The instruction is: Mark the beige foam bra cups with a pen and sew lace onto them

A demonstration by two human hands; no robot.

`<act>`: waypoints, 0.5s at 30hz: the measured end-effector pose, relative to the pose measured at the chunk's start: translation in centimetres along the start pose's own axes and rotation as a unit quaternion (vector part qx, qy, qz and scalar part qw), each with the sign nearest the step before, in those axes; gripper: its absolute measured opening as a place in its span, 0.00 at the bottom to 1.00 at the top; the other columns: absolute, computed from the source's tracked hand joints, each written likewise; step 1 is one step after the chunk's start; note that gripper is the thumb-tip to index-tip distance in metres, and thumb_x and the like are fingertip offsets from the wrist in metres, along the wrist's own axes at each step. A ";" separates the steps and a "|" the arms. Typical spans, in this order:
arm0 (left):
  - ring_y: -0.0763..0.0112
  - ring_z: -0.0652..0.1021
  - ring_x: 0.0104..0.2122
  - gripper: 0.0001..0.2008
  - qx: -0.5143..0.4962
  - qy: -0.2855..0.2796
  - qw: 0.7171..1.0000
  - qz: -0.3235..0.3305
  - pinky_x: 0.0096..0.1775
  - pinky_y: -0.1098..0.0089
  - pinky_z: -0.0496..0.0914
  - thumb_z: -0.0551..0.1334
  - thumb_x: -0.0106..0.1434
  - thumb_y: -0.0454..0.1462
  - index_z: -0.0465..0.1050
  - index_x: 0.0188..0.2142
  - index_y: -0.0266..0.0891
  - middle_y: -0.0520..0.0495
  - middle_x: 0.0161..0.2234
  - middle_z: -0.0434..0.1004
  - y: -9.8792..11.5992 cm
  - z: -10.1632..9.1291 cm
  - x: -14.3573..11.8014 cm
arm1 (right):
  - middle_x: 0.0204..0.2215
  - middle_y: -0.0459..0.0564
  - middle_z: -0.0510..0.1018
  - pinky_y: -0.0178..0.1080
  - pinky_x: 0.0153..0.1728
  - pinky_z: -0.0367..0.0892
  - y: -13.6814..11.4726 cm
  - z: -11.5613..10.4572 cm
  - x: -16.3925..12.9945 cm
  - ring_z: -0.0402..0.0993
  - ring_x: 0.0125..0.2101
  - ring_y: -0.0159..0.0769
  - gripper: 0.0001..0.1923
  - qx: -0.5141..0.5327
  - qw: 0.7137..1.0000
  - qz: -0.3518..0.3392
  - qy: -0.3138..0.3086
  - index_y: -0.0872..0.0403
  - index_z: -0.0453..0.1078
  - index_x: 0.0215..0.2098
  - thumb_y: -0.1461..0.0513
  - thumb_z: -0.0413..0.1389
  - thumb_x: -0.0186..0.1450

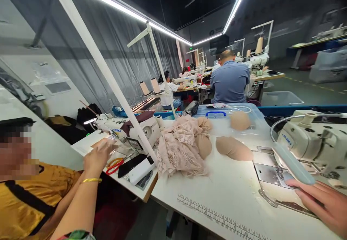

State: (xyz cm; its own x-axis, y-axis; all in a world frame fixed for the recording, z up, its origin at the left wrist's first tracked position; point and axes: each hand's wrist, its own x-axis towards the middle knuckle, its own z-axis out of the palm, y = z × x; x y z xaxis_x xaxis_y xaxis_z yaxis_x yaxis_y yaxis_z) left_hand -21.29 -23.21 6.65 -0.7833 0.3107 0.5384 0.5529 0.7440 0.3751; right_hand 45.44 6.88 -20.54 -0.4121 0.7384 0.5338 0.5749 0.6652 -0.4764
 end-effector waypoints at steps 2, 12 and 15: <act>0.44 0.81 0.38 0.23 -0.036 0.036 0.998 0.024 0.39 0.52 0.75 0.53 0.66 0.47 0.78 0.44 0.31 0.31 0.37 0.83 0.7 1.3 -2.0 | 0.45 0.62 0.86 0.52 0.43 0.75 -0.8 -0.7 0.4 0.84 0.45 0.52 0.13 -0.007 0.999 0.013 -0.042 0.36 0.84 0.45 0.49 0.60 0.66; 0.50 0.80 0.48 0.13 -0.157 -0.119 0.905 0.377 0.53 0.53 0.72 0.62 0.68 0.42 0.81 0.47 0.40 0.37 0.45 0.83 17.4 7.4 -14.0 | 0.44 0.54 0.86 0.48 0.43 0.79 -5.4 -2.7 1.8 0.84 0.45 0.51 0.19 -0.059 0.991 0.046 -0.107 0.44 0.82 0.47 0.54 0.48 0.74; 0.46 0.80 0.40 0.10 -0.174 -0.112 0.929 0.307 0.45 0.52 0.73 0.67 0.60 0.41 0.78 0.27 0.37 0.36 0.32 0.79 22.5 9.5 -10.5 | 0.43 0.56 0.85 0.48 0.44 0.79 -6.3 -3.2 2.0 0.83 0.44 0.51 0.19 -0.064 0.995 0.023 -0.076 0.49 0.81 0.45 0.56 0.47 0.74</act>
State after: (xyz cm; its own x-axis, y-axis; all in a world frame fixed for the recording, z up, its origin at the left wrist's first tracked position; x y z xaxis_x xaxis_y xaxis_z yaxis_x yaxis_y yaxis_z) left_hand -3.33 -4.11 2.32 -0.3087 0.7572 0.5756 0.9426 0.1624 0.2918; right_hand 43.25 3.82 -14.18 -0.4795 0.7829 0.3965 0.6774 0.6174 -0.3998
